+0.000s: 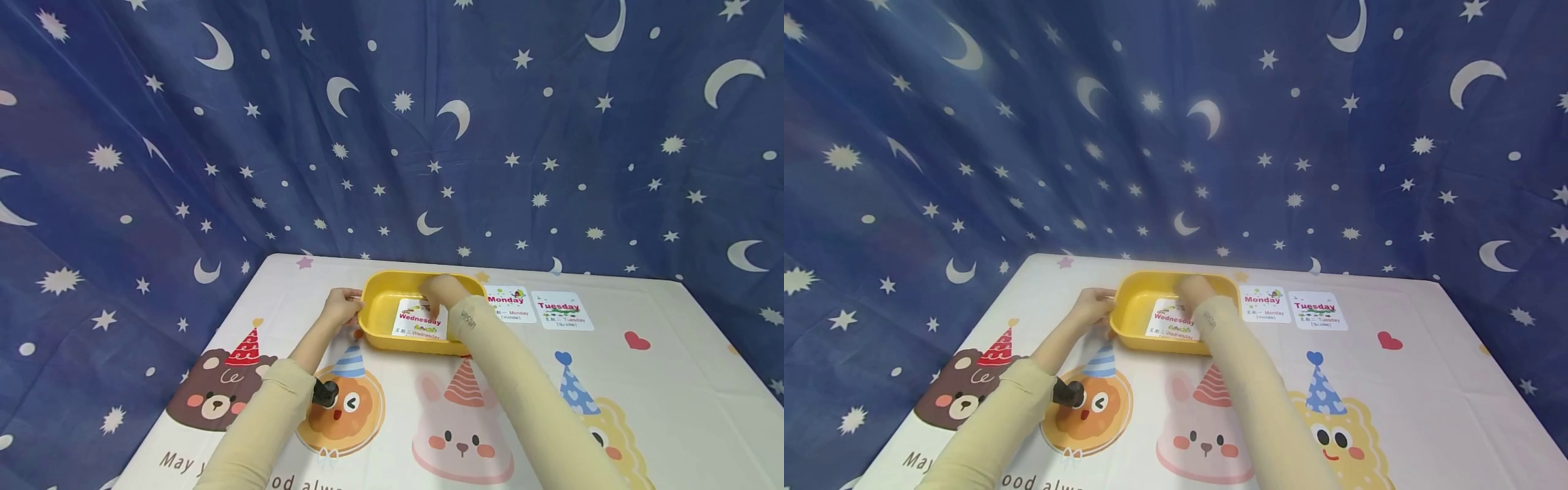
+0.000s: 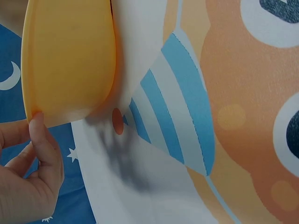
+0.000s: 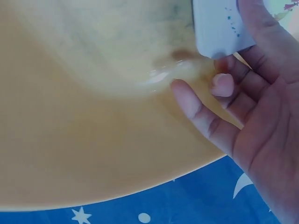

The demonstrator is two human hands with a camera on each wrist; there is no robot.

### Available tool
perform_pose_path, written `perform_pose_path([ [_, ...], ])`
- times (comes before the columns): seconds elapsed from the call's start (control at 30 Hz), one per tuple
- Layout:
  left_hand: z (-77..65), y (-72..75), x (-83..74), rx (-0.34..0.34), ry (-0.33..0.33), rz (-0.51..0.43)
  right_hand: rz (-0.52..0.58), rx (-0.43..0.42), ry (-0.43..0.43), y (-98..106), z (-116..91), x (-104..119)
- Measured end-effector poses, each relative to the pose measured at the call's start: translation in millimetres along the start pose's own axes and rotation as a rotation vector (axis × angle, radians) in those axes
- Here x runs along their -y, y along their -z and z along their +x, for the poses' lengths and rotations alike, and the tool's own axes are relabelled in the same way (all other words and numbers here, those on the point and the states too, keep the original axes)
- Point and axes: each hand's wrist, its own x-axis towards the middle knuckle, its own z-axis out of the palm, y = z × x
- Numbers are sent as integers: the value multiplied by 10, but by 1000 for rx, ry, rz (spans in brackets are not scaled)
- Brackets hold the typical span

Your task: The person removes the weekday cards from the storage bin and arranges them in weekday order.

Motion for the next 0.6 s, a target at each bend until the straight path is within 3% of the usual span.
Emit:
perform_pose_path([
  [0.13,8,-3,-1,-2,3,12,-24,-2,13,36,8,-14],
  [0.4,11,3,-12,-3,-11,16,-286,-78,104,64,184,-42],
  [0.6,0,-2,-6,-1,-4,2,-261,-103,112,73,152,-45],
])
